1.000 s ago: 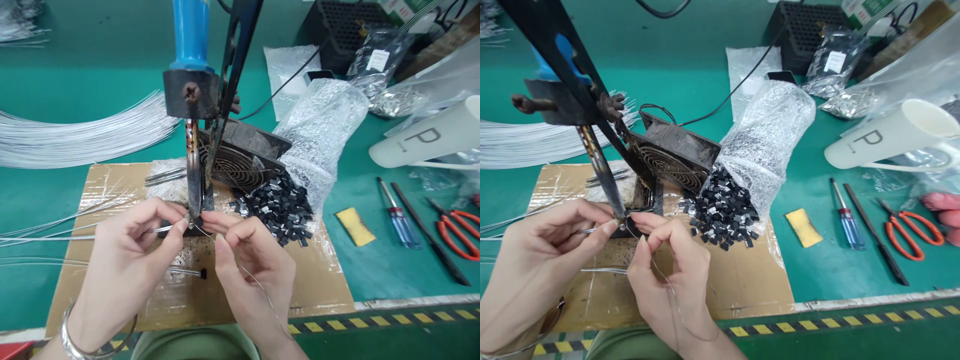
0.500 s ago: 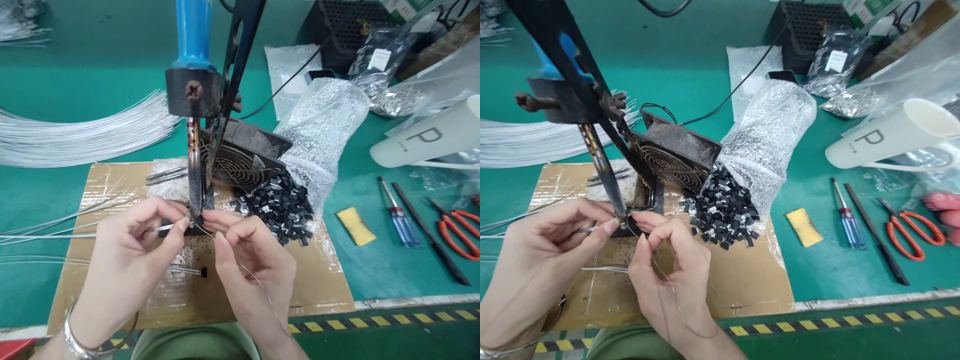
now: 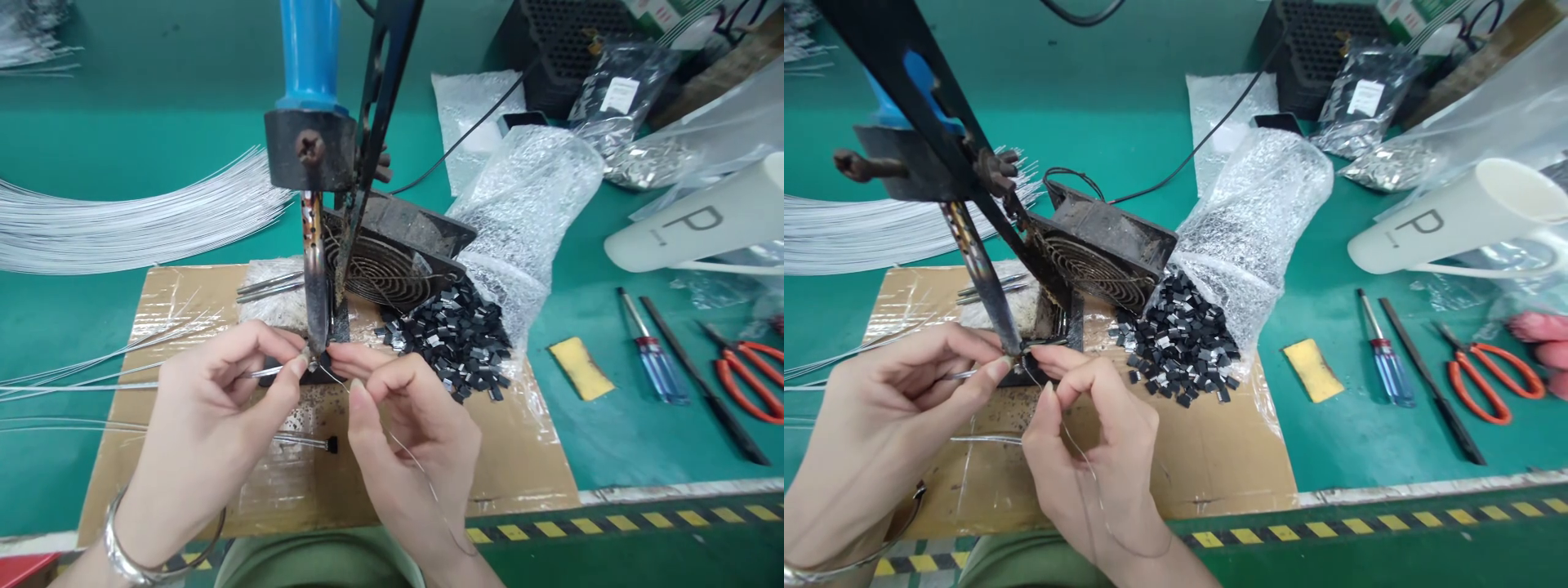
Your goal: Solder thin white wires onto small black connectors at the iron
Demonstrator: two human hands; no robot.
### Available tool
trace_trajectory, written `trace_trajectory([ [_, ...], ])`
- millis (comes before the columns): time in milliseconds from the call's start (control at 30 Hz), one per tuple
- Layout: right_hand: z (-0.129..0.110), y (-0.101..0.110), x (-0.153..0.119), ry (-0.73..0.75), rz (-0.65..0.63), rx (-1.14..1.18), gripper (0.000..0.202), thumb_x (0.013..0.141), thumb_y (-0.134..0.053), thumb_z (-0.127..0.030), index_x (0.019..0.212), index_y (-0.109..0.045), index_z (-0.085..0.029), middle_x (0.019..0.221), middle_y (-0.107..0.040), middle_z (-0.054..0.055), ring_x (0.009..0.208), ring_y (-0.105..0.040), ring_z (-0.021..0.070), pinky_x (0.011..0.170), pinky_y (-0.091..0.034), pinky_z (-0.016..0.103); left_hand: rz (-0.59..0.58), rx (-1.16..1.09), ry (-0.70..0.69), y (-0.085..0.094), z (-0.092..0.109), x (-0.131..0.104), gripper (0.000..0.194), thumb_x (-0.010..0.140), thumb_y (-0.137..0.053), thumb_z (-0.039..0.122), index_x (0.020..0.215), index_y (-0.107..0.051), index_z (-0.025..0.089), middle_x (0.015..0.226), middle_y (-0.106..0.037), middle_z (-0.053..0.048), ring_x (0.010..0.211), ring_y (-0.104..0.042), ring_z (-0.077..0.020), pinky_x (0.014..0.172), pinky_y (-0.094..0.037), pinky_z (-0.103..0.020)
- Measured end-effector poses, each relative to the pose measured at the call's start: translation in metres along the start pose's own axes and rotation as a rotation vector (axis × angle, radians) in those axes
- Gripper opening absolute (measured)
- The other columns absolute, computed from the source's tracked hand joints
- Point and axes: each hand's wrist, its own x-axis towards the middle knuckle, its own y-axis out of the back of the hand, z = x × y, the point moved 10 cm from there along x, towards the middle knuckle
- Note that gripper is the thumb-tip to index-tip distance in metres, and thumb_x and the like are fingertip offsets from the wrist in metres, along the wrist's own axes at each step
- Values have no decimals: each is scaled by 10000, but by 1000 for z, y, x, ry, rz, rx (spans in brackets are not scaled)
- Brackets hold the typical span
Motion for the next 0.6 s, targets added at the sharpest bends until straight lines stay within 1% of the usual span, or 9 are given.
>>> trace_trajectory([
  [133,-2,0,0,26,31,-10,205,945,-642,-75,857,-583,-250,1189,-825,65,1116,-799,211,995,-634,354,-12,17,-2,-1,0,0,108,854,-758,264,750,-745,234,795,-750,9,686,-668,-145,605,-525,-217],
  [233,-3,0,0,40,46,-18,199,940,-645,-84,854,-580,-252,1176,-830,75,1095,-808,221,974,-648,358,-8,24,-1,0,0,-1,107,857,-763,271,761,-748,226,827,-763,1,702,-682,-149,605,-530,-214],
  [467,-3,0,-1,52,49,-25,197,946,-632,-85,853,-584,-253,1171,-833,62,1117,-803,208,981,-648,327,-13,12,-1,0,1,-3,96,857,-757,261,765,-757,235,862,-777,4,740,-708,-150,635,-539,-203],
  [600,-4,0,-2,57,56,-22,204,942,-640,-78,852,-586,-252,1174,-832,51,1121,-801,197,984,-643,311,-3,24,0,0,0,-2,92,847,-753,267,759,-754,243,839,-768,7,708,-687,-145,591,-511,-202],
])
